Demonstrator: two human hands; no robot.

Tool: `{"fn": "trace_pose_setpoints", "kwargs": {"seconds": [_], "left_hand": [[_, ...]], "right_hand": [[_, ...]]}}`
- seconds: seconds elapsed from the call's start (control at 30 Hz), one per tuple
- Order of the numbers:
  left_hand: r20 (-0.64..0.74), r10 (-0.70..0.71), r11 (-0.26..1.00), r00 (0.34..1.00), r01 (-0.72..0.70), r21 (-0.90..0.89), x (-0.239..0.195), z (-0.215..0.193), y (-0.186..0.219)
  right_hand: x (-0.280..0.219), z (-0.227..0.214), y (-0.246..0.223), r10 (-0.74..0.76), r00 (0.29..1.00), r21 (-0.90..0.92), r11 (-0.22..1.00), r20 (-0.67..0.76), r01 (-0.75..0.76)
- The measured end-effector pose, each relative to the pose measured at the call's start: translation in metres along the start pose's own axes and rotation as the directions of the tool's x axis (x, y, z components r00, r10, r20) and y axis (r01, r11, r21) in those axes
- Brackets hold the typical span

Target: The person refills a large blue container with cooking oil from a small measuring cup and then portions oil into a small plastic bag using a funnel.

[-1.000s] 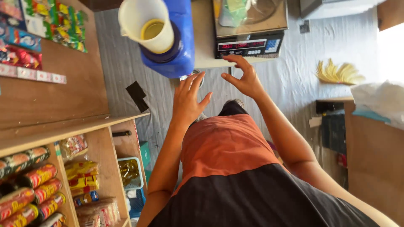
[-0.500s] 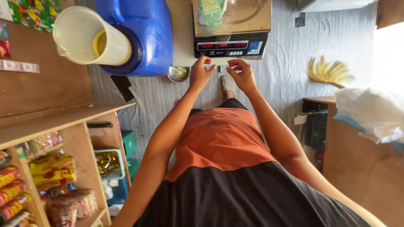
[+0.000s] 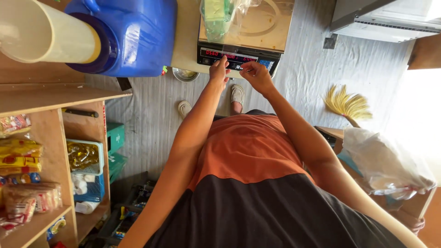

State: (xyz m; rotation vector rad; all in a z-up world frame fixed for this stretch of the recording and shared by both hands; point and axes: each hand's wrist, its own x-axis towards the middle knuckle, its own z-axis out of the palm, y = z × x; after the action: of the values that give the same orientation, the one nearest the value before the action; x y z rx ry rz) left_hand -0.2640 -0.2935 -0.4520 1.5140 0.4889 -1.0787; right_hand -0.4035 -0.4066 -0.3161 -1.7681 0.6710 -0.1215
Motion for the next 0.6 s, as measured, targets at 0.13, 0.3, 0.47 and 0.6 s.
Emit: {"fn": "trace_pose_setpoints", "kwargs": {"seconds": [0.13,0.3,0.47,0.6], "left_hand": [[0.01,-0.05,0.973,0.999,0.051,-0.225,0.004,0.012,-0.002],[-0.07,-0.052,0.94,0.996,0.025,-0.34,0.027,0.019,-0.019],[-0.097,-0.036,0.914,0.995,-0.007,-0.406,0.028,0.021,-0.021],[-0.102,0.004,0.905,0.995,-0.047,-0.423,0.027,0.019,-0.019]], "right_hand": [[0.003,-0.018,-0.003,0.026,0.994,-0.016,1.0,0.102,-0.025],[0.004,-0.03,-0.015,0.087,0.98,0.046,0.994,0.177,-0.097],[0.005,-0.034,-0.016,0.072,0.974,0.027,0.996,0.215,-0.08],[0.005,-0.036,-0.015,0.055,0.97,0.032,0.997,0.236,-0.064]]}}
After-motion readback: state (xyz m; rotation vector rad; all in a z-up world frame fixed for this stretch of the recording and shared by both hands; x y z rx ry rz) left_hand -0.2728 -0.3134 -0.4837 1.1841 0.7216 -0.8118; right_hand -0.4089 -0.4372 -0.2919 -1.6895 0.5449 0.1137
